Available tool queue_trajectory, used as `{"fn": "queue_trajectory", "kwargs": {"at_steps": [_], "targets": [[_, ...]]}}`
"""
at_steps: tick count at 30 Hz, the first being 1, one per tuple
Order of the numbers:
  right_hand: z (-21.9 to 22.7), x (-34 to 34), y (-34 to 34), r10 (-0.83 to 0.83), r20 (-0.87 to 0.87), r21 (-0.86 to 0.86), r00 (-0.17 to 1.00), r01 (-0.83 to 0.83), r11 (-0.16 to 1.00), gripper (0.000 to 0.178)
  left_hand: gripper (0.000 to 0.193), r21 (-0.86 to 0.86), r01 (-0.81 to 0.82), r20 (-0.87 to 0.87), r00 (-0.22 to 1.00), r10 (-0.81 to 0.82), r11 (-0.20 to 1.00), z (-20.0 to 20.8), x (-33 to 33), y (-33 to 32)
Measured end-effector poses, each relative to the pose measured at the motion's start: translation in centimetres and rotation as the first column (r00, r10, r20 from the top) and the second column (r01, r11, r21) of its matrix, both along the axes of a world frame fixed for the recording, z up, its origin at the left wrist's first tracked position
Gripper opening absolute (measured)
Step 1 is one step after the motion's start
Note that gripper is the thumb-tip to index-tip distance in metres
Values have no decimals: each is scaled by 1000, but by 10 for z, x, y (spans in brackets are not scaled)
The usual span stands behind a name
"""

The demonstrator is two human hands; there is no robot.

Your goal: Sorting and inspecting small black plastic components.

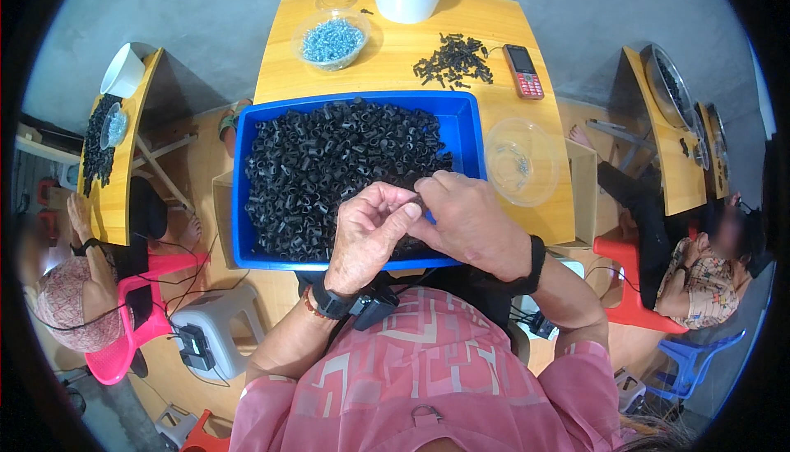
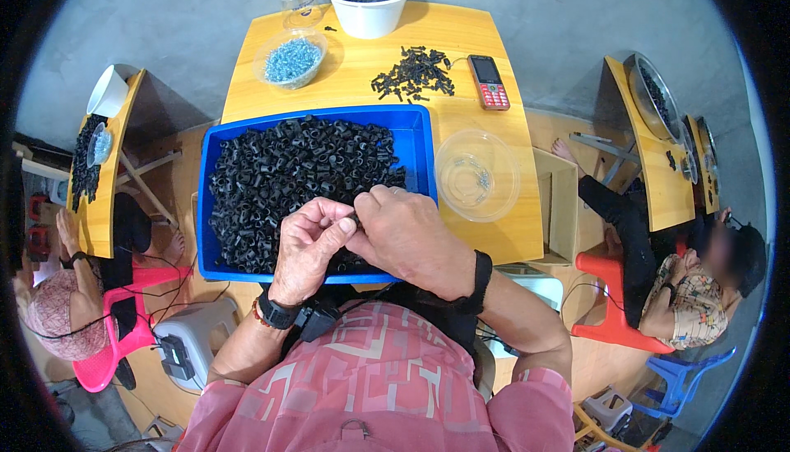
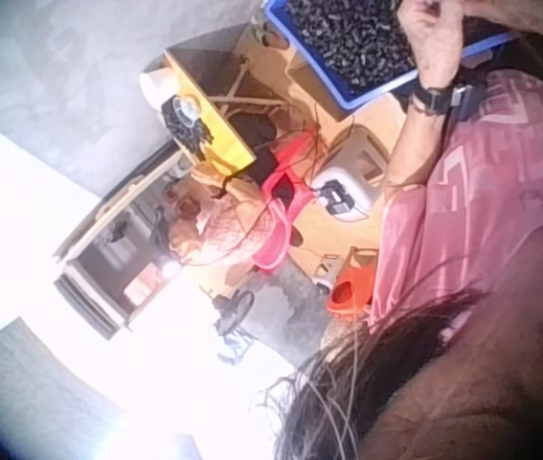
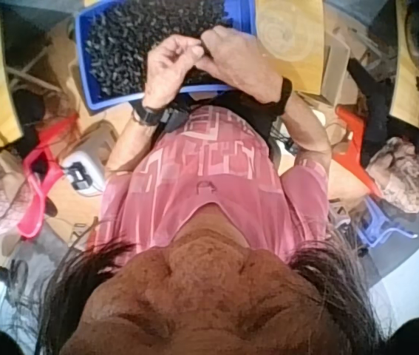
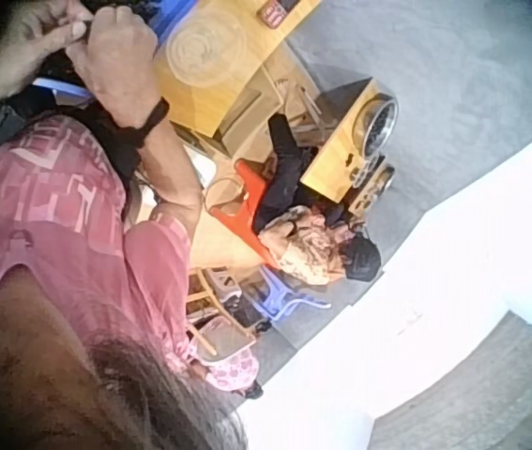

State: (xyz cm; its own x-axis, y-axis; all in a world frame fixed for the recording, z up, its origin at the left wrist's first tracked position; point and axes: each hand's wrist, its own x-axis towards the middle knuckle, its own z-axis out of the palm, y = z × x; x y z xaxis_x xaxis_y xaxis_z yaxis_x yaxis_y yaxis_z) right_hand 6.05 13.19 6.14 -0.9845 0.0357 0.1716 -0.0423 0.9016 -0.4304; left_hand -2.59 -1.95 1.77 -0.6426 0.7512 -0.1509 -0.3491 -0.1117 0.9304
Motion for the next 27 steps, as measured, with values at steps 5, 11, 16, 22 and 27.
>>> {"fn": "queue_trajectory", "kwargs": {"at_steps": [5,11,16,22,27], "targets": [[-7,0,1,-26,-103,-37,994,22,999,28,11,3,12,-19,1000,-12,1000,0,0,0],[-24,2,-4,11,-108,-48,994,-16,999,25,9,-34,-54,-188,981,46,998,-1,3,-1],[-25,2,-9,-18,-151,-35,988,13,999,22,7,1,-66,-214,975,64,998,-7,4,-2],[0,3,12,10,-60,-354,998,-30,935,38,4,154,-131,-75,987,144,979,0,5,-4],[-11,12,40,-101,-48,-344,994,78,936,22,14,345,-266,-67,950,306,900,9,-4,-30]]}}
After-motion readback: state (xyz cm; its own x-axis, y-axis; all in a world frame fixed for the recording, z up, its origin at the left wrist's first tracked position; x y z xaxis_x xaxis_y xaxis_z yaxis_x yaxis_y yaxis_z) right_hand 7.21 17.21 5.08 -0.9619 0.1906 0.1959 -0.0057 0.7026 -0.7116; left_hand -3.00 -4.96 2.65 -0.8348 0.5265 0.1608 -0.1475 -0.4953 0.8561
